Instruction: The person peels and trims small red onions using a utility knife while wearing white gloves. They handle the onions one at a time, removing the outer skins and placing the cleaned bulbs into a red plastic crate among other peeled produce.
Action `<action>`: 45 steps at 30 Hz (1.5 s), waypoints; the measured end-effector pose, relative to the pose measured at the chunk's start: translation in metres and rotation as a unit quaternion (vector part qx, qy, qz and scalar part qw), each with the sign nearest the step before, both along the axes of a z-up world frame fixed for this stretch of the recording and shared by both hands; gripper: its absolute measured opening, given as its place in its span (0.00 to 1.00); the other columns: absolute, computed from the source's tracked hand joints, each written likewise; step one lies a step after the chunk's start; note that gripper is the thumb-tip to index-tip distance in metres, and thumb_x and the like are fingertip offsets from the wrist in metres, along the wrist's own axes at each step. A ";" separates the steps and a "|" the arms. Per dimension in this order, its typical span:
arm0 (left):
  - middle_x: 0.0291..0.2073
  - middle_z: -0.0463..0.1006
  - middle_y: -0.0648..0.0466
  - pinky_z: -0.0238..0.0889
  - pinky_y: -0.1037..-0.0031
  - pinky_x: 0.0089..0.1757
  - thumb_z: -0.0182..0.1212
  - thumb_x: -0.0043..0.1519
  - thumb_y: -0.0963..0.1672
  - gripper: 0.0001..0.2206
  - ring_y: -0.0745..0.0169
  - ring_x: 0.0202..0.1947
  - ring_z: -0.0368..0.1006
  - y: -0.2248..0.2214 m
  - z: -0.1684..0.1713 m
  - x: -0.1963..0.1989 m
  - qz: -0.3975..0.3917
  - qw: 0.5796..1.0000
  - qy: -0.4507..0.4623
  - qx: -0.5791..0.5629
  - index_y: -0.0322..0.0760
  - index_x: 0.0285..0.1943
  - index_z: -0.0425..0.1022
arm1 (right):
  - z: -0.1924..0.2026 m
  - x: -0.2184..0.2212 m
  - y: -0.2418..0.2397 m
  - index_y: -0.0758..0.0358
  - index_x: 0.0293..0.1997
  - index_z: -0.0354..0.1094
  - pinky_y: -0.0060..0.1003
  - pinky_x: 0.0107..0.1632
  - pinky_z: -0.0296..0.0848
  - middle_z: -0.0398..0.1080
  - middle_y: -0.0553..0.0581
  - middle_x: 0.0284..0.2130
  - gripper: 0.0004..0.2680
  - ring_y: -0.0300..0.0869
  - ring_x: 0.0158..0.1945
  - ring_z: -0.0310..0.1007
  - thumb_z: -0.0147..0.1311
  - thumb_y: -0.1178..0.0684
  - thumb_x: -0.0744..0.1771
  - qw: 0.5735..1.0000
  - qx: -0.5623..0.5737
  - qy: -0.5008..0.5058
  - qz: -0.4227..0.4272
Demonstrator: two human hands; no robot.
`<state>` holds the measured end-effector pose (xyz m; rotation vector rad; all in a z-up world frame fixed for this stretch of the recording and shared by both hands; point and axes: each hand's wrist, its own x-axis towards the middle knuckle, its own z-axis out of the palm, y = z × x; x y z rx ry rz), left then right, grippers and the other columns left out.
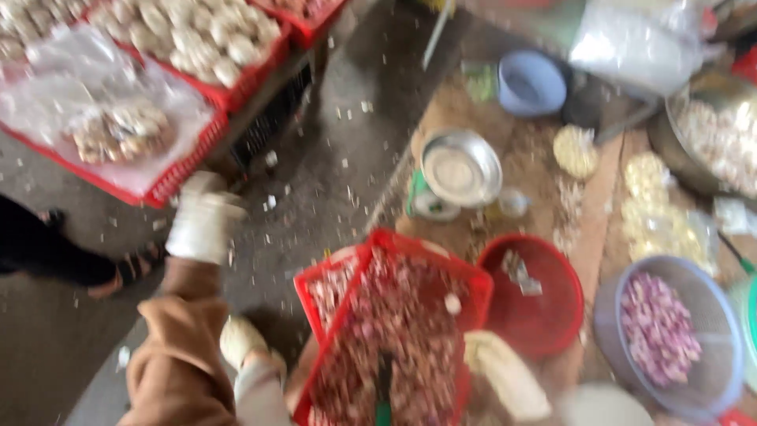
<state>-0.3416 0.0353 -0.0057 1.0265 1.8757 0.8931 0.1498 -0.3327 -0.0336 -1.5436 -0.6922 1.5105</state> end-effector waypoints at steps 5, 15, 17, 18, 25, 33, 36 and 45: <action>0.62 0.74 0.45 0.61 0.55 0.61 0.65 0.55 0.49 0.29 0.43 0.62 0.70 -0.190 -0.024 0.133 -0.464 0.883 0.077 -0.003 0.46 0.68 0.70 | 0.022 0.002 -0.010 0.64 0.60 0.70 0.41 0.51 0.73 0.74 0.57 0.45 0.13 0.41 0.45 0.72 0.49 0.51 0.70 0.996 -0.004 -0.091 0.012; 0.71 0.53 0.44 0.63 0.31 0.52 0.53 0.64 0.42 0.46 0.29 0.57 0.72 -0.356 -0.051 0.213 -0.497 0.783 0.204 -0.312 0.69 0.81 0.17 | -0.095 -0.015 0.047 0.36 0.51 0.75 0.37 0.55 0.77 0.73 0.50 0.48 0.08 0.42 0.51 0.78 0.56 0.46 0.67 0.916 0.010 -0.365 0.168; 0.75 0.49 0.49 0.58 0.38 0.59 0.50 0.63 0.44 0.47 0.34 0.63 0.68 -0.358 -0.034 0.197 -0.455 0.816 0.153 -0.322 0.72 0.80 0.14 | -0.119 -0.015 0.054 0.43 0.50 0.75 0.41 0.59 0.75 0.72 0.56 0.51 0.08 0.48 0.53 0.76 0.54 0.50 0.68 0.902 0.022 -0.390 0.183; 0.80 0.46 0.54 0.54 0.44 0.66 0.47 0.62 0.45 0.47 0.40 0.70 0.63 -0.357 -0.025 0.188 -0.419 0.841 0.098 -0.328 0.74 0.78 0.11 | -0.131 -0.015 0.058 0.50 0.49 0.74 0.46 0.63 0.73 0.71 0.62 0.54 0.08 0.55 0.56 0.75 0.52 0.54 0.68 0.887 0.027 -0.420 0.191; 0.74 0.60 0.41 0.58 0.55 0.63 0.64 0.58 0.35 0.43 0.43 0.68 0.60 -0.387 -0.096 0.161 -0.141 0.945 -0.279 -0.095 0.40 0.84 0.44 | -0.269 -0.034 0.100 0.56 0.59 0.68 0.53 0.55 0.79 0.68 0.62 0.50 0.14 0.60 0.56 0.72 0.56 0.54 0.66 0.749 0.076 -0.558 0.349; 0.65 0.63 0.26 0.76 0.70 0.19 0.57 0.62 0.39 0.45 0.54 0.21 0.79 -0.403 -0.052 0.172 -0.123 0.756 -0.640 -0.060 0.55 0.82 0.27 | -0.056 -0.065 0.055 0.42 0.65 0.64 0.39 0.46 0.69 0.73 0.57 0.53 0.14 0.46 0.38 0.74 0.48 0.46 0.70 0.917 -0.082 -0.305 0.243; 0.42 0.78 0.42 0.78 0.77 0.23 0.58 0.66 0.52 0.43 0.65 0.20 0.77 -0.411 -0.041 0.185 -0.214 0.762 -0.611 -0.002 0.47 0.84 0.29 | 0.012 -0.076 0.022 0.55 0.55 0.73 0.23 0.26 0.63 0.76 0.52 0.46 0.10 0.32 0.26 0.64 0.43 0.53 0.72 0.985 -0.084 -0.039 0.146; 0.34 0.79 0.43 0.69 0.82 0.19 0.67 0.62 0.45 0.45 0.70 0.15 0.71 -0.426 -0.076 0.215 -0.278 0.764 -0.579 -0.059 0.34 0.83 0.36 | -0.043 -0.072 -0.033 0.63 0.48 0.73 0.40 0.51 0.81 0.78 0.59 0.42 0.10 0.46 0.45 0.79 0.60 0.67 0.64 0.977 0.065 0.181 0.093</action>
